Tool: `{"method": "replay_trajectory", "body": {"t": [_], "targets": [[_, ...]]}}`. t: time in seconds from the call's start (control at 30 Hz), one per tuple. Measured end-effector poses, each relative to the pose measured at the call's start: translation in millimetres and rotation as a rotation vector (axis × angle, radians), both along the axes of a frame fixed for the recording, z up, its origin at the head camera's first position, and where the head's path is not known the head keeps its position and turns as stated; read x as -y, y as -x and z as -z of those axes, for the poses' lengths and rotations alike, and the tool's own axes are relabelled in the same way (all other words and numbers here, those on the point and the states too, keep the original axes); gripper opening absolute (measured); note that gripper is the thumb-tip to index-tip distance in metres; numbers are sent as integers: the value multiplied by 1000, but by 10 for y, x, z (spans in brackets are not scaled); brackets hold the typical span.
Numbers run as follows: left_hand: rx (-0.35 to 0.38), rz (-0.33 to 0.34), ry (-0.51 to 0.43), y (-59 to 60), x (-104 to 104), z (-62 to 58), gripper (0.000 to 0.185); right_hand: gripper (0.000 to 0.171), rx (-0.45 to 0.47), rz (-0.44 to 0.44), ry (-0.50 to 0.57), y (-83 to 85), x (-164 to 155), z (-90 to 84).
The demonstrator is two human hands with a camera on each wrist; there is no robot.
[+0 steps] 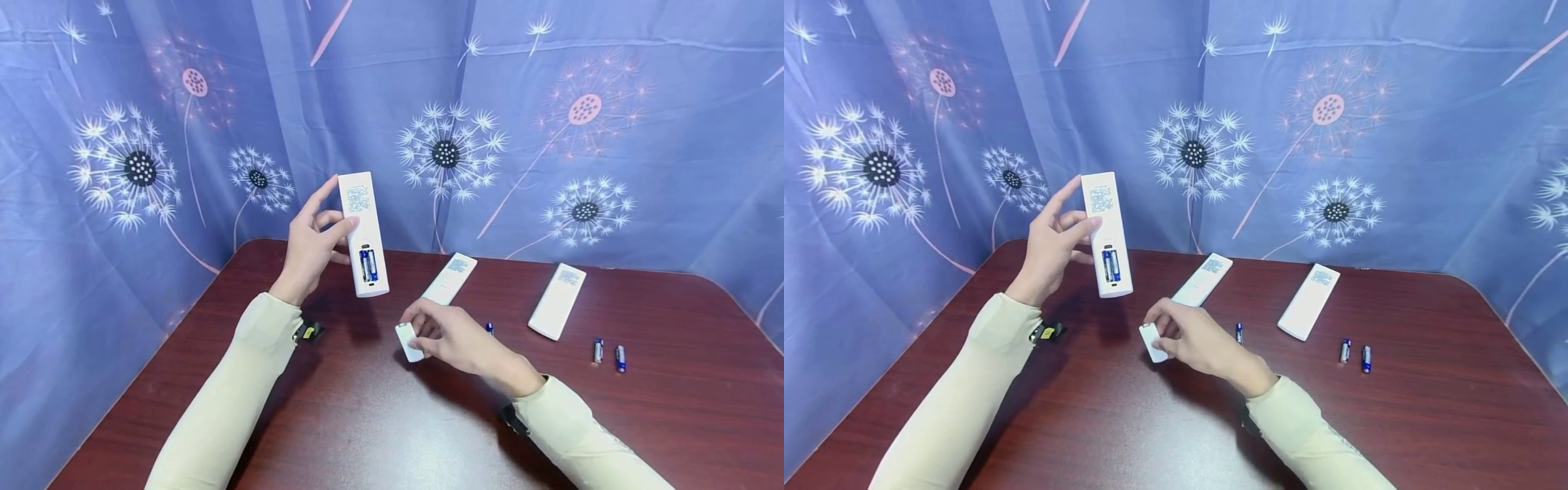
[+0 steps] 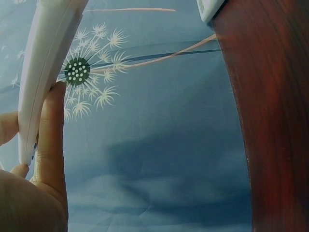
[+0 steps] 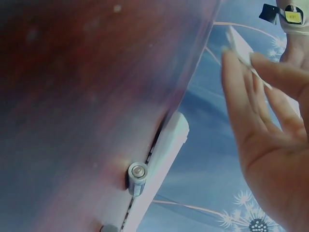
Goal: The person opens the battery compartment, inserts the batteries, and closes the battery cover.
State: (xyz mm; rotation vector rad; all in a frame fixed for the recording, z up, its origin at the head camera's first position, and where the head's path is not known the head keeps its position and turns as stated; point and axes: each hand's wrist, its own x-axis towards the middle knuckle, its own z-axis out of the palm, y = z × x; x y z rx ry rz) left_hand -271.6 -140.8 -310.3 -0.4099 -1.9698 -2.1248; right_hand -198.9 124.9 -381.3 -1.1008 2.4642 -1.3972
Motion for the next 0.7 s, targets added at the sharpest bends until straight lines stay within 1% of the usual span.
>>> {"method": "replay_trajectory", "body": {"t": [0.2,0.3,0.57,0.7], "targets": [[-9,4,-17,7,-7,1,74,34,-74,160,55,45,0,-33],[-10,9,-28,7,-11,-2,74,34,-108,216,82,64,1,-63],[-10,10,-27,2,-22,-11,75,38,-123,298,191,114,-52,-182],[6,13,-28,-8,-35,-6,74,39,-107,304,257,125,-56,-260]]}}
